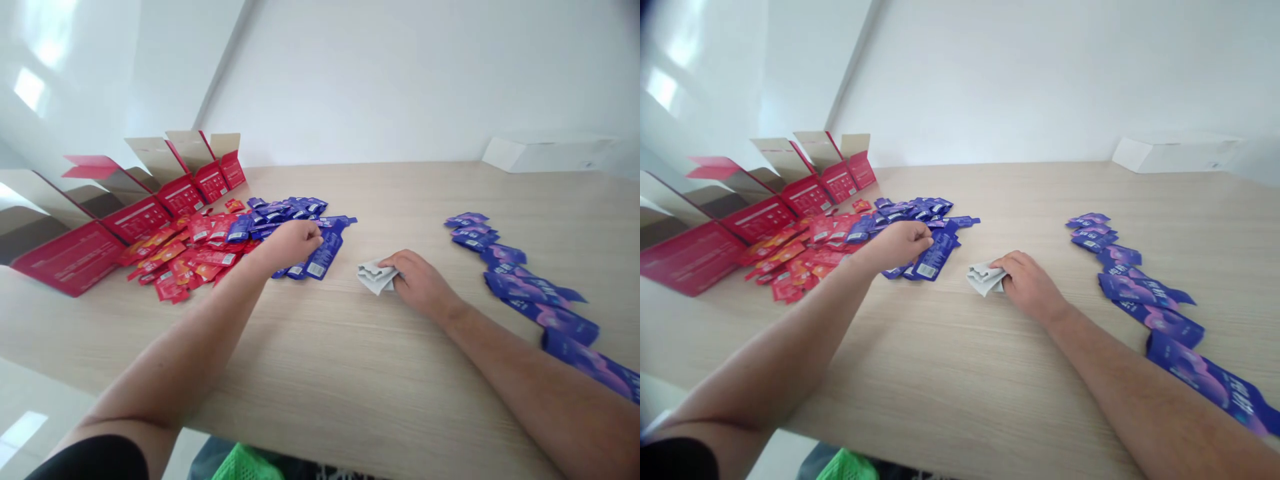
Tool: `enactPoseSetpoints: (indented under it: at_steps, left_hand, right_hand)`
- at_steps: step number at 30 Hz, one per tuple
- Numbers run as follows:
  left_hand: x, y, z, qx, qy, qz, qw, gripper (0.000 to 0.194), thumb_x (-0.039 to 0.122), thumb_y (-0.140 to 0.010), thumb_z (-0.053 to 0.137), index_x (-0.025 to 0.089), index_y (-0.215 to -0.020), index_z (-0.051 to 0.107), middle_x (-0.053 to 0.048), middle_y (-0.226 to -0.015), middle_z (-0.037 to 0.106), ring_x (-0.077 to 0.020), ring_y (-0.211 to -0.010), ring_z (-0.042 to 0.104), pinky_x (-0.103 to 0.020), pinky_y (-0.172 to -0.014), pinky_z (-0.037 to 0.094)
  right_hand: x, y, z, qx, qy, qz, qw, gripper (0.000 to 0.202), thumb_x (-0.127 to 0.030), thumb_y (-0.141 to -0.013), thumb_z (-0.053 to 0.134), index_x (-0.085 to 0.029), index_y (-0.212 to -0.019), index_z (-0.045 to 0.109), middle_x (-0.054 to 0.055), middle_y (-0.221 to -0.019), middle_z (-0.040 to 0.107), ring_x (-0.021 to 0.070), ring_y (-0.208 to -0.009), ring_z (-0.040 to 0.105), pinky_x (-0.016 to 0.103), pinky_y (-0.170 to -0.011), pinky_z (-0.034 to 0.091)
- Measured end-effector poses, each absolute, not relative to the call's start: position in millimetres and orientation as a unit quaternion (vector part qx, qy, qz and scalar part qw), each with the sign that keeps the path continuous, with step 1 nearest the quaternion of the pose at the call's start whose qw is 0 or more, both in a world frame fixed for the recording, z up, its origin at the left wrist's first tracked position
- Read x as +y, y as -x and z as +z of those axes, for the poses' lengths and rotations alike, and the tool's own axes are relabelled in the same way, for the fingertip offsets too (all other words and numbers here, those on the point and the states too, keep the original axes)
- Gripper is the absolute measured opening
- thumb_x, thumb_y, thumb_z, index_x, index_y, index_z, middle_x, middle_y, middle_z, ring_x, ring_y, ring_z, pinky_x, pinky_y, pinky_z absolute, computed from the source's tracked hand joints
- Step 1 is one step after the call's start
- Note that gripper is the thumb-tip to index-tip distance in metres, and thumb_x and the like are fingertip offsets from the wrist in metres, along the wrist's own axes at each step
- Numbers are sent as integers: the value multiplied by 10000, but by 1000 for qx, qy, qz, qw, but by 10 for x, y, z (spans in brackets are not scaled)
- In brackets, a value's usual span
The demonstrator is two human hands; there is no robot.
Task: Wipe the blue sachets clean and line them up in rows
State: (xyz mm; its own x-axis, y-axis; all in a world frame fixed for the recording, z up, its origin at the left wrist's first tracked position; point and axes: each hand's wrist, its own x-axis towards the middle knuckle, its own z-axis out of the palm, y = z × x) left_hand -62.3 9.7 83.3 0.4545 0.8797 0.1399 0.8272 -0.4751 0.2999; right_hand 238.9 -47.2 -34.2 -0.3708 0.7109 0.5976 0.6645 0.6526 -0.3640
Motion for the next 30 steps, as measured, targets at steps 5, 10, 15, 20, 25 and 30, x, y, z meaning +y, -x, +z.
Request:
enactPoseSetpoints:
  at_steps: [5,10,15,20,25,30]
  left_hand:
    - [165,691,1040,525,-833,94,-148,281,293,-910,461,170,-902,714,-114,-901,738,-257,-886,681,-318,-791,478]
    - [224,458,829,517,-834,-5,-191,317,204,-908,463,112,-1071,718,-192,-1029,726,-302,-1000,686,-362,-862,497]
    - [307,236,487,539,-829,-68,-133,322,166,-903,474,103,-1098,722,-216,-1061,731,-309,-1053,686,-361,-883,515]
    - [361,246,362,567,-811,-83,-119,310,262,-911,509,106,-1061,731,-216,-1081,735,-313,-1033,696,-344,-841,536]
    - [352,315,441,584,-796,-87,-131,334,395,-905,539,148,-1024,730,-211,-1114,731,-325,-1063,687,-335,-832,530]
    - [222,72,640,555,-817,-69,-138,387,521,-895,517,198,-954,721,-162,-993,753,-312,-946,704,-314,-734,509]
  right_hand:
    - [-440,-2390,-363,-830,407,37,380,387,-11,-807,532,-202,-1108,682,83,-1077,661,244,-1034,613,441,-962,506]
    - [-415,-2390,-359,-836,400,38,374,373,-1,-800,533,-177,-1090,688,92,-1074,667,237,-1038,610,429,-977,496]
    - [-410,-2404,-351,-835,406,31,371,369,6,-800,536,-163,-1086,696,92,-1054,675,230,-1030,607,413,-977,487]
    - [-406,-2402,-331,-835,411,35,365,361,6,-805,538,-151,-1088,700,103,-1066,673,225,-1040,603,395,-984,478]
    - [-397,-2394,-319,-837,418,42,351,335,-6,-813,558,-145,-1078,710,102,-1057,681,217,-1037,603,366,-995,461]
    - [-395,-2383,-304,-834,441,41,329,294,-71,-863,574,-167,-1104,710,100,-1083,677,214,-1069,596,352,-1017,443]
